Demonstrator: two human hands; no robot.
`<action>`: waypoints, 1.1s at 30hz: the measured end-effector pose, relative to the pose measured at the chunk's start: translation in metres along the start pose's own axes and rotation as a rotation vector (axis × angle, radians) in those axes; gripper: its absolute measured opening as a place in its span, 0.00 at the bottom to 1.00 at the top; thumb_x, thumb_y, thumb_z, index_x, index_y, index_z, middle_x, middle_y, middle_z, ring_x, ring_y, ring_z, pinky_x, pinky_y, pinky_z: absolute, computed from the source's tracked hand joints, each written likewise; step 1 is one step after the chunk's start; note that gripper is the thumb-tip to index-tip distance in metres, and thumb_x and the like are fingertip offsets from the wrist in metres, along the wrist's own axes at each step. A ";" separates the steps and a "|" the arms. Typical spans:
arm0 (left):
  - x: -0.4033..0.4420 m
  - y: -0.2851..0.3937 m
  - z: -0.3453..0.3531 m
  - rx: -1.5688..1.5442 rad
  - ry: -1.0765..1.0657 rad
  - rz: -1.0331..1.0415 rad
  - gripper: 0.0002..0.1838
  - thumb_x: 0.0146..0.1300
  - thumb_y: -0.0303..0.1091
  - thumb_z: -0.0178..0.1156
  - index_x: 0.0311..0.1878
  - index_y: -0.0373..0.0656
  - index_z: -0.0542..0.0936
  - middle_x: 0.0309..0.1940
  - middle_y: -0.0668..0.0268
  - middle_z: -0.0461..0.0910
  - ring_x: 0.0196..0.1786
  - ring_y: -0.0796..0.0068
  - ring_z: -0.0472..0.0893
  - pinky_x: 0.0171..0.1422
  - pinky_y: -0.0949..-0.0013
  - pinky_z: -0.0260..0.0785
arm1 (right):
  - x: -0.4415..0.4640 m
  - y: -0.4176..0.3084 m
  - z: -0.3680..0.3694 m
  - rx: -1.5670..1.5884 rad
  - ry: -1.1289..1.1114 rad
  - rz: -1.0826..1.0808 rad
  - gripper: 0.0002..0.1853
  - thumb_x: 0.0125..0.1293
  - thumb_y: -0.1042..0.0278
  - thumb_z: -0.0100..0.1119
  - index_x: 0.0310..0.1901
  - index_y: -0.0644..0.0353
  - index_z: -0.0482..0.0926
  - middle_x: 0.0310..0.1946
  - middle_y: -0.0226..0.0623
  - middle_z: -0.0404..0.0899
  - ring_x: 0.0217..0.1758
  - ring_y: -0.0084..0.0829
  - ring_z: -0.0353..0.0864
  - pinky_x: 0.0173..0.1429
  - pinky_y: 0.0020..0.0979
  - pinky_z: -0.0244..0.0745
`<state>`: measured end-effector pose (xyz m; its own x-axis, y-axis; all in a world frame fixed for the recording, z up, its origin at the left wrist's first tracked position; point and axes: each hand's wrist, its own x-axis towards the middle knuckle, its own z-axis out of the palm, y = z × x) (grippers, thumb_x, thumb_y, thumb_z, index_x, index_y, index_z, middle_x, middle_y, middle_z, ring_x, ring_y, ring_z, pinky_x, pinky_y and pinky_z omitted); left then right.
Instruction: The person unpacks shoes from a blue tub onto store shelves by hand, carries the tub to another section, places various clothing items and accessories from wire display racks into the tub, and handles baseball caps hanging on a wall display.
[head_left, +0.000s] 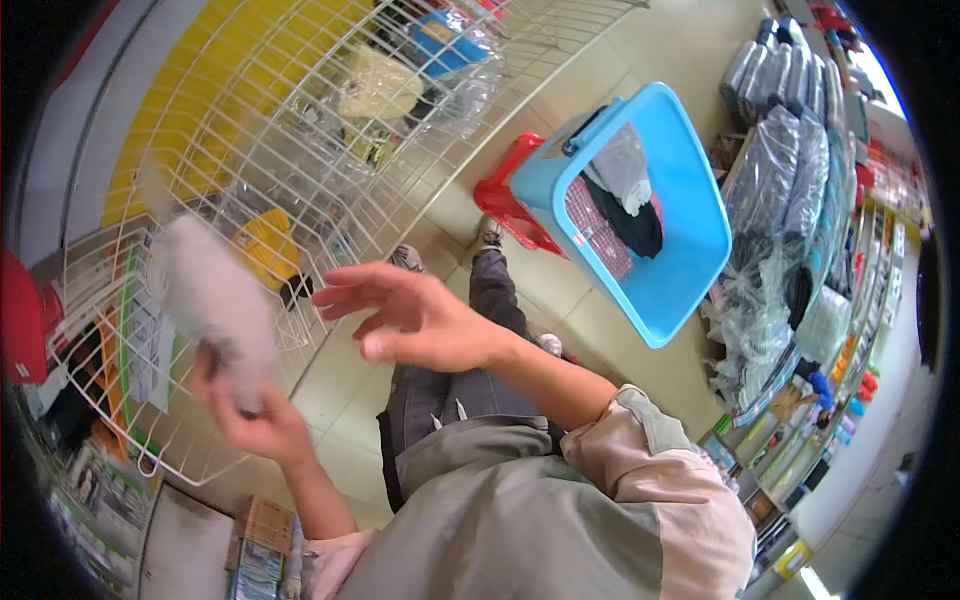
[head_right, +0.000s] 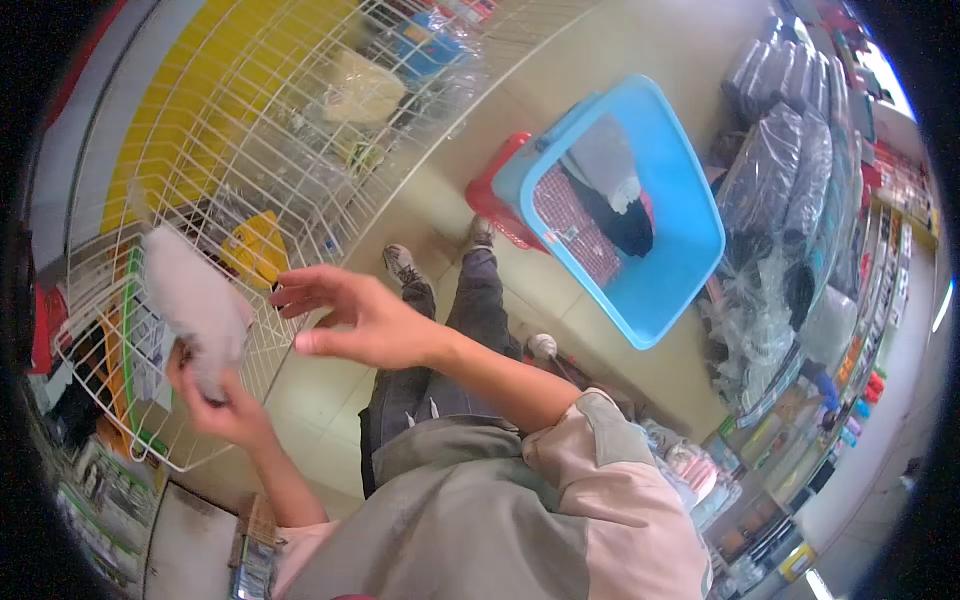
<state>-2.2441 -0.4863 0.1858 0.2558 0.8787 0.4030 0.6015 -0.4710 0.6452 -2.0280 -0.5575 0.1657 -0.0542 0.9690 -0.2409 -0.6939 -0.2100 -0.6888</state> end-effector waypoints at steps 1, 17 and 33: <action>0.004 0.025 0.013 -0.094 -0.088 0.090 0.13 0.66 0.33 0.59 0.50 0.35 0.77 0.58 0.47 0.74 0.58 0.45 0.75 0.61 0.44 0.69 | -0.003 -0.005 0.004 0.084 -0.035 -0.020 0.30 0.65 0.65 0.69 0.66 0.66 0.69 0.60 0.40 0.76 0.63 0.33 0.75 0.62 0.33 0.74; -0.008 0.125 0.109 -0.417 -0.702 0.110 0.13 0.61 0.29 0.64 0.47 0.35 0.80 0.60 0.45 0.73 0.62 0.48 0.75 0.63 0.50 0.72 | -0.118 -0.067 -0.127 0.492 0.861 -0.437 0.31 0.61 0.70 0.58 0.67 0.64 0.65 0.59 0.44 0.74 0.63 0.42 0.75 0.70 0.44 0.70; -0.009 0.242 0.240 -0.500 -0.810 -0.022 0.14 0.58 0.27 0.66 0.48 0.36 0.81 0.57 0.49 0.77 0.57 0.52 0.77 0.59 0.55 0.74 | -0.105 -0.079 -0.389 0.844 0.934 -0.862 0.23 0.71 0.70 0.58 0.66 0.59 0.67 0.64 0.43 0.72 0.69 0.44 0.70 0.76 0.52 0.62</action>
<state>-1.9187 -0.5897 0.1824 0.8079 0.5859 -0.0642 0.2674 -0.2673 0.9258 -1.6876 -0.6934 -0.0205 0.8024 0.2593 -0.5376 -0.4872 0.8048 -0.3390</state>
